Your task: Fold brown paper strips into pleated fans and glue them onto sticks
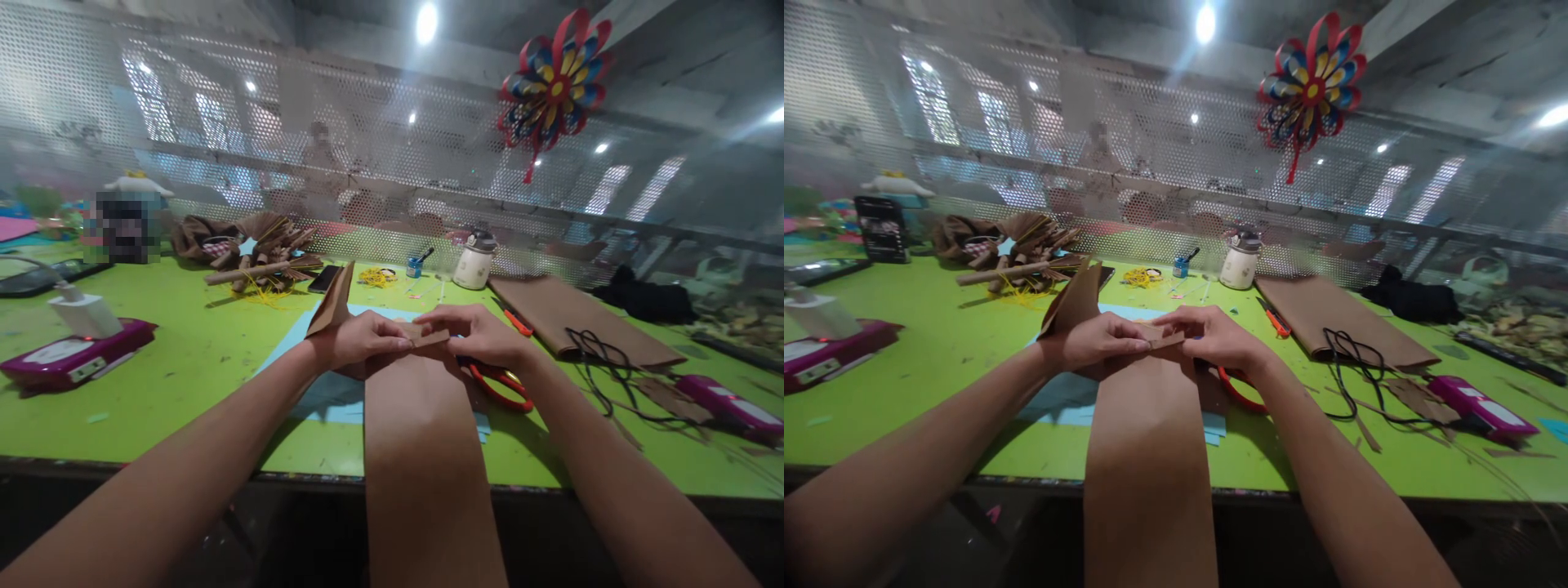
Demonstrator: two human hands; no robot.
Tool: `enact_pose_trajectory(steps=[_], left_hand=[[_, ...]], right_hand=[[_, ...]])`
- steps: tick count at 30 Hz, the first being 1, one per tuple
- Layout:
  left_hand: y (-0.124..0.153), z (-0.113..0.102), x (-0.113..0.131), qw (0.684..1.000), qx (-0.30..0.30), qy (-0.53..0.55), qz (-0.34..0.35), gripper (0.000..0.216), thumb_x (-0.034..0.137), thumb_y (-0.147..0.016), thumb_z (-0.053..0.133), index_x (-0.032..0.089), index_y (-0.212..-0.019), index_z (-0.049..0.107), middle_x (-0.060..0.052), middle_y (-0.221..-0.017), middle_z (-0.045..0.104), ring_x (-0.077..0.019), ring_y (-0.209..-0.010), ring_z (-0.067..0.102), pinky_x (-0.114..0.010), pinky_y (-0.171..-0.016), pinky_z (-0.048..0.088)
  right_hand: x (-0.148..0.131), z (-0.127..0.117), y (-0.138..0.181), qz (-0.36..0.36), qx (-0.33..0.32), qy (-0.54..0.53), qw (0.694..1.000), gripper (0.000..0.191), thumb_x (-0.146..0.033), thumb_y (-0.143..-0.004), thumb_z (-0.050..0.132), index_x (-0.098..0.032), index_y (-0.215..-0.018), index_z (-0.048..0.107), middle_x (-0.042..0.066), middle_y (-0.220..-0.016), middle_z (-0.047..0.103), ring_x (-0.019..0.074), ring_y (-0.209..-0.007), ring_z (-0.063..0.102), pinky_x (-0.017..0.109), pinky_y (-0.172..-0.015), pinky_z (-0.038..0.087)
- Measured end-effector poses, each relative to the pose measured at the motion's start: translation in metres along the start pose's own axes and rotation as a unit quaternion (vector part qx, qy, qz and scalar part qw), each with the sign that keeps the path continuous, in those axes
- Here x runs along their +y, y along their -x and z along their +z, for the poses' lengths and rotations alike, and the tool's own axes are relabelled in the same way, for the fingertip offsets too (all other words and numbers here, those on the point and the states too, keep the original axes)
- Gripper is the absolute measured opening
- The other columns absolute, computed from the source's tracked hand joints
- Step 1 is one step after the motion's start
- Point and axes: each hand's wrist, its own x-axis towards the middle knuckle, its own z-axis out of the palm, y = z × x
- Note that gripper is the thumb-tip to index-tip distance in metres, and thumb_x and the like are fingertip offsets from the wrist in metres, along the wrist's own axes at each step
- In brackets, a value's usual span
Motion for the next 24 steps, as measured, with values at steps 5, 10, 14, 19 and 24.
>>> enact_pose_trajectory(steps=[5,10,14,19,24], left_hand=[[-0.001,0.000,0.003,0.999,0.006,-0.045,0.018,0.032,0.041,-0.076,0.052,0.011,-0.068,0.062,0.003,-0.055,0.044,-0.0074,-0.052,0.034,-0.021,-0.048,0.026],[-0.003,-0.001,0.000,0.997,0.023,-0.078,0.016,0.032,0.041,-0.077,0.050,0.012,-0.075,0.065,0.001,-0.061,0.052,-0.0086,-0.055,0.040,-0.021,-0.051,0.029],[-0.003,0.000,0.001,0.995,0.032,-0.089,0.012,0.030,0.040,-0.078,0.050,0.013,-0.077,0.064,0.001,-0.063,0.053,-0.0087,-0.057,0.042,-0.020,-0.053,0.031],[-0.003,0.002,0.002,0.993,0.049,-0.107,0.011,0.029,0.039,-0.078,0.050,0.013,-0.077,0.062,0.001,-0.062,0.051,-0.0086,-0.056,0.041,-0.020,-0.051,0.031],[-0.004,0.002,-0.002,0.988,0.072,-0.135,0.031,0.029,0.039,-0.079,0.048,0.013,-0.073,0.059,0.001,-0.062,0.052,-0.0093,-0.058,0.043,-0.020,-0.052,0.032]], right_hand=[[-0.007,-0.007,0.004,0.050,-0.088,-0.095,0.990,0.045,-0.019,-0.070,0.057,-0.021,-0.115,0.056,0.006,-0.106,0.061,0.0164,-0.087,0.058,0.027,-0.071,0.046],[-0.009,0.005,-0.001,0.116,0.000,0.028,0.993,0.030,-0.041,-0.072,0.060,-0.014,-0.083,0.068,0.003,-0.068,0.062,0.0116,-0.059,0.052,0.022,-0.051,0.039],[-0.003,0.009,-0.003,0.114,0.026,0.021,0.993,0.028,-0.041,-0.071,0.061,-0.014,-0.068,0.066,0.001,-0.060,0.058,0.0091,-0.054,0.048,0.021,-0.047,0.035],[-0.001,0.008,-0.003,0.123,0.047,-0.010,0.991,0.022,-0.036,-0.067,0.065,-0.014,-0.064,0.066,0.000,-0.056,0.057,0.0080,-0.050,0.046,0.020,-0.045,0.034],[0.001,0.010,-0.003,0.107,0.067,-0.016,0.992,0.022,-0.037,-0.066,0.066,-0.016,-0.068,0.068,0.000,-0.060,0.061,0.0089,-0.052,0.050,0.021,-0.048,0.038]])
